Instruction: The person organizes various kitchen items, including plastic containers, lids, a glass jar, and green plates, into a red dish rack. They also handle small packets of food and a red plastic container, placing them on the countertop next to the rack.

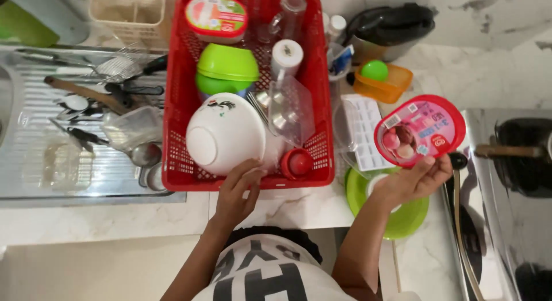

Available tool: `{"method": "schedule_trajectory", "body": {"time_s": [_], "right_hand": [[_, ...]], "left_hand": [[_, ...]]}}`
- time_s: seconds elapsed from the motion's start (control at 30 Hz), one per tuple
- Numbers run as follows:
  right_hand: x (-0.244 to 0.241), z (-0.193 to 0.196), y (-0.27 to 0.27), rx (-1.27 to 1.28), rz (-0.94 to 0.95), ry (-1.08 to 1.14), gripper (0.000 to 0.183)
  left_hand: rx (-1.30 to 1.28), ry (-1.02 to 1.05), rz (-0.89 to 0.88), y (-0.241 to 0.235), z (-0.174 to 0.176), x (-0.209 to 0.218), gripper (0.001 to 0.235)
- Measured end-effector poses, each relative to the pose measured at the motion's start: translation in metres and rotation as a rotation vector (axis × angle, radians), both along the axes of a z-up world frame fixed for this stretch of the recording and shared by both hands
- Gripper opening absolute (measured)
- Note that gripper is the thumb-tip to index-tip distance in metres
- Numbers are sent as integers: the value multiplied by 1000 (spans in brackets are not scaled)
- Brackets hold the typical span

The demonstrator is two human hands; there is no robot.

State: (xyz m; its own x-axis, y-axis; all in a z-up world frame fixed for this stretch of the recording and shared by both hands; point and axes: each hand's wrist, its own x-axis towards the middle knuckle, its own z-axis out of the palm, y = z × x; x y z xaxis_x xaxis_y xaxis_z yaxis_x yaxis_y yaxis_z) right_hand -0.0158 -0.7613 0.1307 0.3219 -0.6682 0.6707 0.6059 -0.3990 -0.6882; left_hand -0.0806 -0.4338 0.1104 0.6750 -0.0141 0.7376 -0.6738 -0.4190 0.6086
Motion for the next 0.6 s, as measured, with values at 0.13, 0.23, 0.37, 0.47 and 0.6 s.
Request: {"method": "schedule_trajectory", "body": {"time_s": [0.13,0.23,0.37,0.47,0.6], "right_hand": [[-8,-23,1,279,104,-80,20],[-30,-16,52,525,236,103,18],[-51,-36,105,556,665,355,34],[-53,-40,118,406,819,512,44],[-44,-35,109,296,885,579,74]], "left_hand": [[-19,38,-95,-16,10,8,22],[-113,144,-221,-29,19,11,33],[-475,662,-445,-42,7,16,63],[-571,748,-364,-29,9,14,57],[-636,700,-327,-23,3,14,60]]}}
